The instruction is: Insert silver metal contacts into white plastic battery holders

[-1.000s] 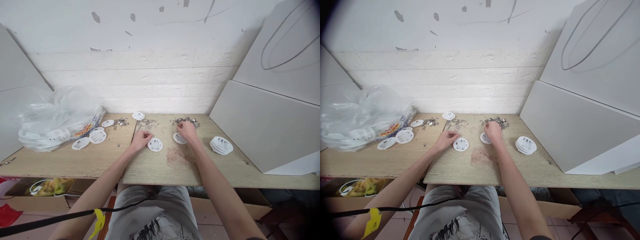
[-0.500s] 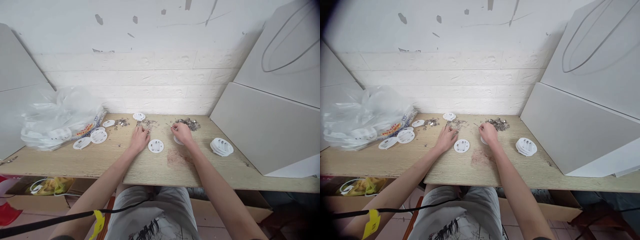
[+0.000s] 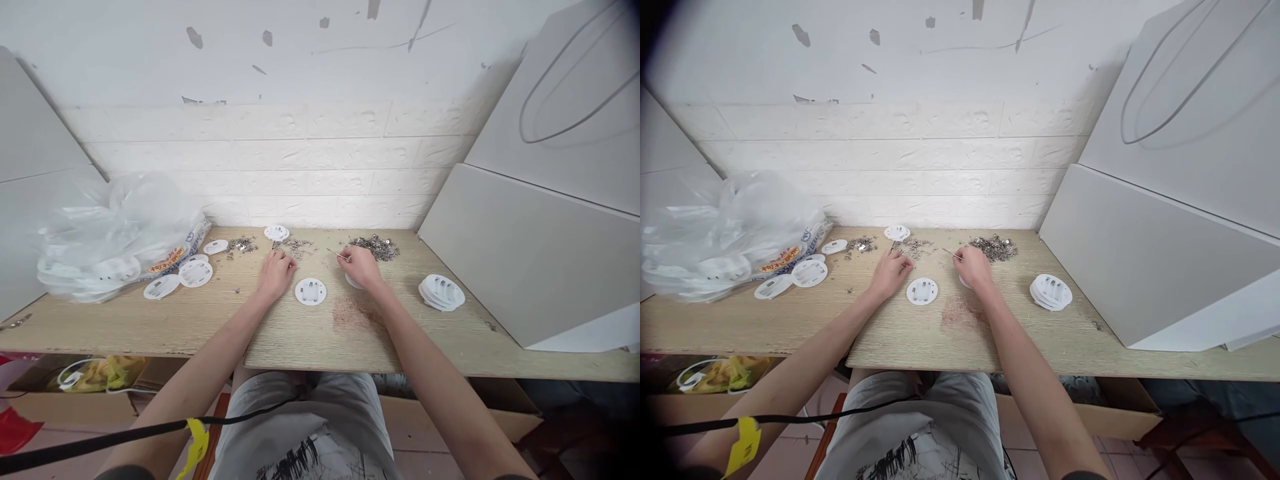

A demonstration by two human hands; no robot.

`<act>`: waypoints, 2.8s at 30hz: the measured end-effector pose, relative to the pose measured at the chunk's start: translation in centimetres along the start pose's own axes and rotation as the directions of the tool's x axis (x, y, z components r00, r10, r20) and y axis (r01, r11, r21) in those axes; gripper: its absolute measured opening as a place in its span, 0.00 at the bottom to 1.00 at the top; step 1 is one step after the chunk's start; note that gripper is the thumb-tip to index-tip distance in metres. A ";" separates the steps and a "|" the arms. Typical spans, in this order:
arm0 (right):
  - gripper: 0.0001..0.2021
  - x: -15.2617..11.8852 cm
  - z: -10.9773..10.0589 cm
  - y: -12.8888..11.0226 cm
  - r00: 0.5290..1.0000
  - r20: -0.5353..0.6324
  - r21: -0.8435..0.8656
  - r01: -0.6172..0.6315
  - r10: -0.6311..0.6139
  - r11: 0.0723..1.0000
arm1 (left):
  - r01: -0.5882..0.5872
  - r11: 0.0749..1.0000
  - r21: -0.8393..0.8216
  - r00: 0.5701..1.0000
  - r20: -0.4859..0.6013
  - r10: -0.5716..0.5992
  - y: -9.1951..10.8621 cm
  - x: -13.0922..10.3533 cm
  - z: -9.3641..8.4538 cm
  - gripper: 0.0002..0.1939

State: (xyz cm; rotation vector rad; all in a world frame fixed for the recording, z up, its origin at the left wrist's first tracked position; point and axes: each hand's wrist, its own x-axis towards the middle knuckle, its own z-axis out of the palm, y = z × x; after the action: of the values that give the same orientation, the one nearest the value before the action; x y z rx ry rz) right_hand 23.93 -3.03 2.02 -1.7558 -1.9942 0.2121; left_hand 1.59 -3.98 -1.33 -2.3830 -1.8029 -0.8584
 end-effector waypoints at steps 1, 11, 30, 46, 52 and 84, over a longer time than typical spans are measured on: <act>0.11 0.0 0.0 0.0 1.000 0.002 0.002 0.001 -0.001 1.000 | -0.001 1.000 -0.007 1.000 -0.002 0.001 0.0 0.0 0.0 0.07; 0.11 0.0 0.1 0.0 0.999 -0.005 -0.014 0.035 -0.035 0.999 | -0.035 0.998 0.051 0.999 0.032 0.034 0.1 0.0 0.3 0.07; 0.10 -0.3 0.2 -0.6 0.980 -0.051 0.058 0.193 -0.190 0.980 | 0.179 0.837 -0.517 0.982 0.036 -0.188 0.3 0.4 -0.1 0.05; 0.10 -2.2 1.9 -4.3 0.956 0.001 0.690 0.213 -0.295 0.692 | 0.204 0.319 -0.926 0.978 0.178 -0.107 1.9 -0.5 -1.4 0.26; 0.09 -1.7 1.8 -3.7 0.965 0.050 0.674 0.157 -0.257 0.722 | 0.114 0.560 -0.820 0.988 0.150 0.018 2.0 -0.8 -2.3 0.21; 0.10 -1.4 2.2 -3.1 0.990 0.031 0.730 0.073 -0.140 0.680 | 0.274 0.273 -0.922 0.955 0.295 0.040 2.0 -1.6 -1.9 0.37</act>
State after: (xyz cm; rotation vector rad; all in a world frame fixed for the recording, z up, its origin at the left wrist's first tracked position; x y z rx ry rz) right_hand 20.31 -4.47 1.03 -1.1090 -1.6922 0.9222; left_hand 2.36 -6.70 0.13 -3.0915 -1.7866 -2.3740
